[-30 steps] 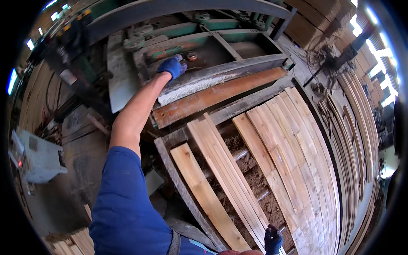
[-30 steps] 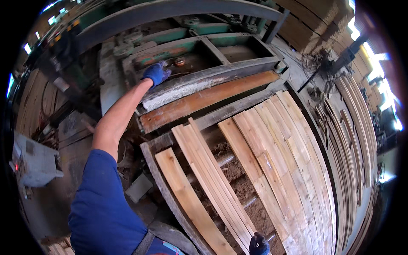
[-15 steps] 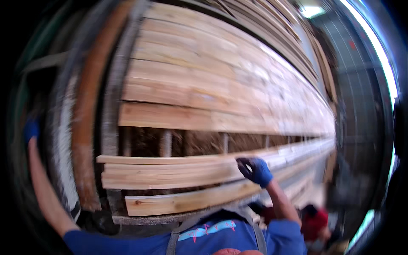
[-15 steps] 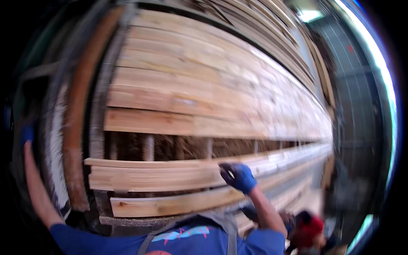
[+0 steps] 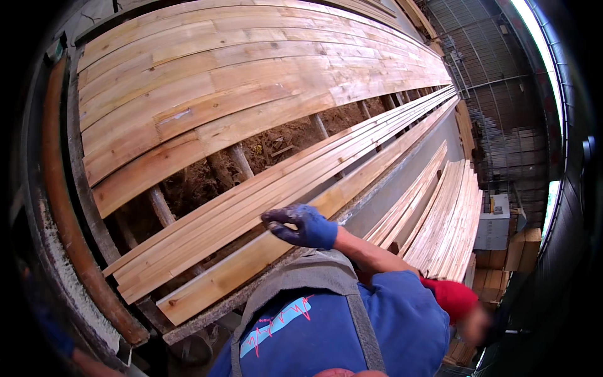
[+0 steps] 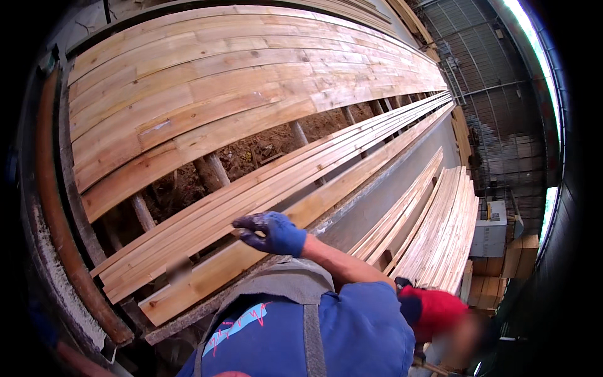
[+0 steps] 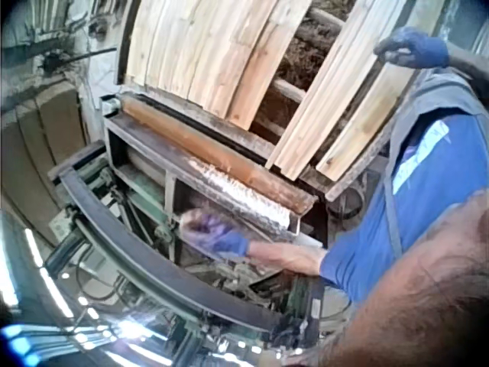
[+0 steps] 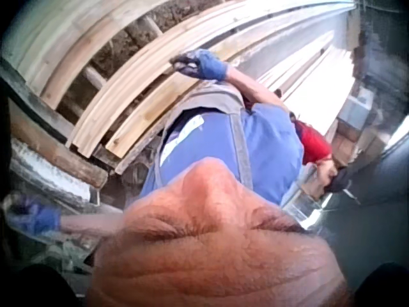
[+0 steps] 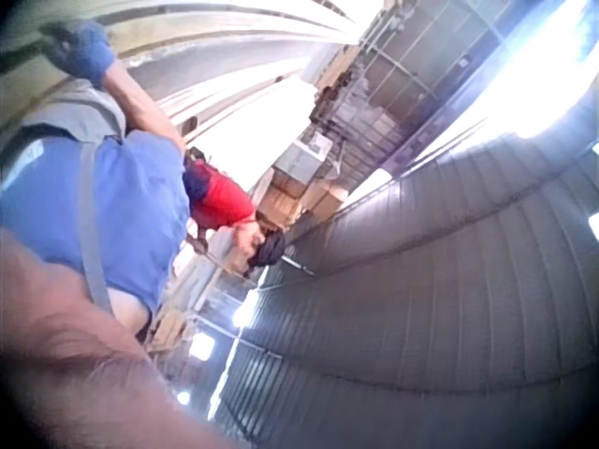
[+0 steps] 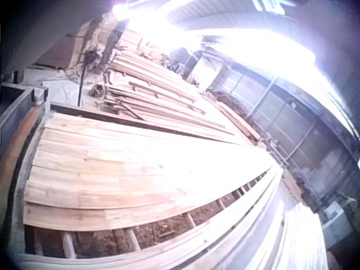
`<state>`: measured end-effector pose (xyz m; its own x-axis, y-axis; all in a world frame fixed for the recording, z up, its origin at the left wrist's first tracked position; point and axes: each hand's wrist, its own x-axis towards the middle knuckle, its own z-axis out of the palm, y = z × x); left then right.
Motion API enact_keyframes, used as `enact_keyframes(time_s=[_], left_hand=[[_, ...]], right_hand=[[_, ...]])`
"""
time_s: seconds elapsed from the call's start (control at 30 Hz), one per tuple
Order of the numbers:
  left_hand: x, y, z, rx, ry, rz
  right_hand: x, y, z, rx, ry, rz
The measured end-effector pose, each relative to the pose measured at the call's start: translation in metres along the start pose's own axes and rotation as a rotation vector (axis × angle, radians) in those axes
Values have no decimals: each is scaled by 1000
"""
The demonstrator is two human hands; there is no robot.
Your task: The person arranges long wooden planks onto a large curved metal frame in a workshop. They use a metal block to smooth or press the planks into place and occasionally measure the assembly with a tape measure. The person works systematically along the frame, picking up planks from a nearby pile and fitting them into the structure.
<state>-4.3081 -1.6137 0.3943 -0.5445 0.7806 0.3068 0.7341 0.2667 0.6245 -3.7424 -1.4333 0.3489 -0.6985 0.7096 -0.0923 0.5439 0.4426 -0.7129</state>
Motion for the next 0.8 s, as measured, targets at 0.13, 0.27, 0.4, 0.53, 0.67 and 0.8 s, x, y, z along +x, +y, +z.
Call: enact_keyframes(time_s=[0.13,0.27,0.4,0.53,0.67,0.8], left_hand=[[-59,182,96,-330,-286,171],[-130,279,215,-449,-372,513],[-173,346,269,-312,-283,619],[-187,396,312,-289,-327,671],[-195,441,346,-236,-439,664],[-169,444,387,-144,-383,631]], right_hand=[[1,-21,18,582,-126,36],[-16,-19,-10,1079,-187,74],[-47,21,-20,1171,-14,259],[-79,73,-55,1158,83,231],[-99,125,-81,1336,99,292],[-139,183,-114,1051,88,264]])
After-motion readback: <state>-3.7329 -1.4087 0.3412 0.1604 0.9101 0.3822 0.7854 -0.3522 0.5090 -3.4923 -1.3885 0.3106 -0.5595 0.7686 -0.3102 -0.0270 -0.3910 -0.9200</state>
